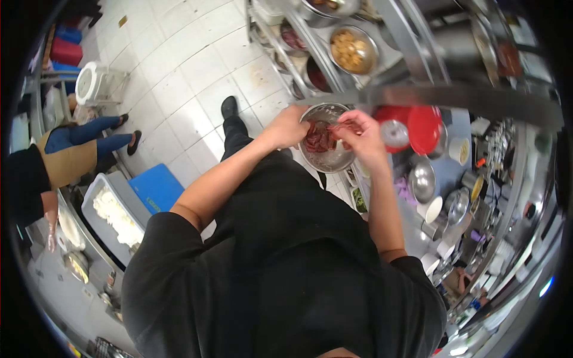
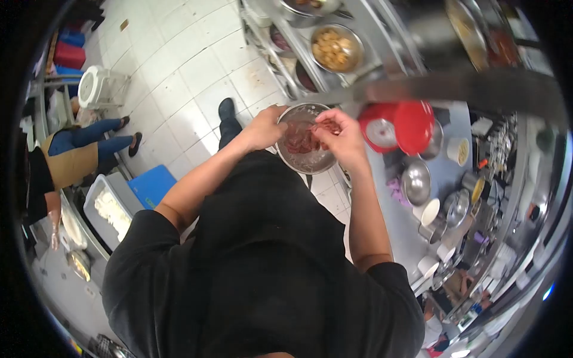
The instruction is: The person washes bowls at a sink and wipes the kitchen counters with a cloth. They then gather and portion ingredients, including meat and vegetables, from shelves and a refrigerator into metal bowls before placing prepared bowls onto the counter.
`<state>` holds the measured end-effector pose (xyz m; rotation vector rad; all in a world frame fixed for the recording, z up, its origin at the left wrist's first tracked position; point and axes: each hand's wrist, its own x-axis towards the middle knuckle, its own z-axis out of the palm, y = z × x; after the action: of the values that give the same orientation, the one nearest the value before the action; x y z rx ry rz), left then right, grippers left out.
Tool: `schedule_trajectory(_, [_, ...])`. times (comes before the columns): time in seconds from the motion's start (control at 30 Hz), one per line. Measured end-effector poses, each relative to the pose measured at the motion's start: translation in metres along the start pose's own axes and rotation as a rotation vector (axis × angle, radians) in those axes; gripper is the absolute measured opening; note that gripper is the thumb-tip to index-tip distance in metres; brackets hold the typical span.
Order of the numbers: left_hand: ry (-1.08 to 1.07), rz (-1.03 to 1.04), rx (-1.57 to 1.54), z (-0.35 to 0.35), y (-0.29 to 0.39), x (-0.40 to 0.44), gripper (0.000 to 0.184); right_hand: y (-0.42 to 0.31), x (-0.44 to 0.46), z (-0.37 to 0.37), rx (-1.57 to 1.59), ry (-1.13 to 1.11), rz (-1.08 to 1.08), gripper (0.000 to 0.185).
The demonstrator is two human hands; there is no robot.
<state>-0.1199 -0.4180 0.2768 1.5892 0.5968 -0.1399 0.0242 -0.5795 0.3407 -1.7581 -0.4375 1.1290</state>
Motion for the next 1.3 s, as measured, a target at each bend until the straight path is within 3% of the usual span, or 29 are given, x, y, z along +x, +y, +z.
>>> schedule_trajectory(0.13, [0.121,-0.035,0.027,-0.048,-0.038,0.028,0.042,0.052,0.082,0.047,0.036,0.051,0.017,0.014])
schedule_trajectory(0.2, [0.093,-0.217,-0.146,-0.060,-0.056,0.048,0.041,0.076,0.112,0.061,0.018,0.092,0.019,0.013])
schedule_trajectory(0.33, [0.337,-0.012,-0.028,-0.059,-0.130,0.114,0.042,0.101,0.179,0.080,0.226,0.218,0.047,0.011])
schedule_trajectory(0.43, [0.284,-0.199,-0.229,-0.074,-0.131,0.143,0.041,0.123,0.227,0.082,0.856,0.461,0.234,0.022])
schedule_trajectory(0.6, [0.202,-0.219,-0.196,-0.093,-0.147,0.175,0.045,0.130,0.257,0.073,0.963,0.516,0.238,0.021])
schedule_trajectory(0.67, [0.189,-0.233,-0.190,-0.098,-0.154,0.184,0.047,0.150,0.272,0.060,1.035,0.709,0.023,0.016])
schedule_trajectory(0.7, [0.189,-0.241,-0.194,-0.100,-0.159,0.186,0.047,0.184,0.279,0.038,0.986,0.523,-0.052,0.019])
schedule_trajectory(0.73, [0.183,-0.234,-0.145,-0.102,-0.163,0.189,0.048,0.212,0.287,0.024,0.807,0.532,-0.109,0.020])
schedule_trajectory(0.83, [0.199,-0.239,-0.150,-0.106,-0.175,0.193,0.050,0.282,0.307,-0.006,-0.165,0.683,-0.097,0.025])
schedule_trajectory(0.87, [0.218,-0.249,-0.205,-0.106,-0.177,0.193,0.051,0.299,0.314,-0.013,-0.264,0.717,-0.055,0.028])
schedule_trajectory(0.97, [0.222,-0.273,-0.208,-0.113,-0.182,0.196,0.053,0.331,0.339,-0.041,-0.078,0.883,0.114,0.026])
schedule_trajectory(1.03, [0.228,-0.292,-0.245,-0.115,-0.189,0.199,0.053,0.350,0.343,-0.074,0.166,0.895,0.490,0.024])
schedule_trajectory(1.07, [0.228,-0.307,-0.270,-0.115,-0.191,0.199,0.053,0.349,0.343,-0.074,0.155,0.893,0.497,0.024])
schedule_trajectory(1.17, [0.232,-0.363,-0.277,-0.118,-0.197,0.199,0.054,0.345,0.346,-0.072,-0.293,0.658,0.306,0.022])
schedule_trajectory(1.23, [0.251,-0.329,-0.189,-0.118,-0.202,0.193,0.054,0.277,0.361,-0.022,-0.593,0.725,0.115,0.024])
schedule_trajectory(1.3, [0.264,-0.292,-0.087,-0.116,-0.216,0.188,0.054,0.263,0.387,-0.007,-0.759,0.683,-0.007,0.025])
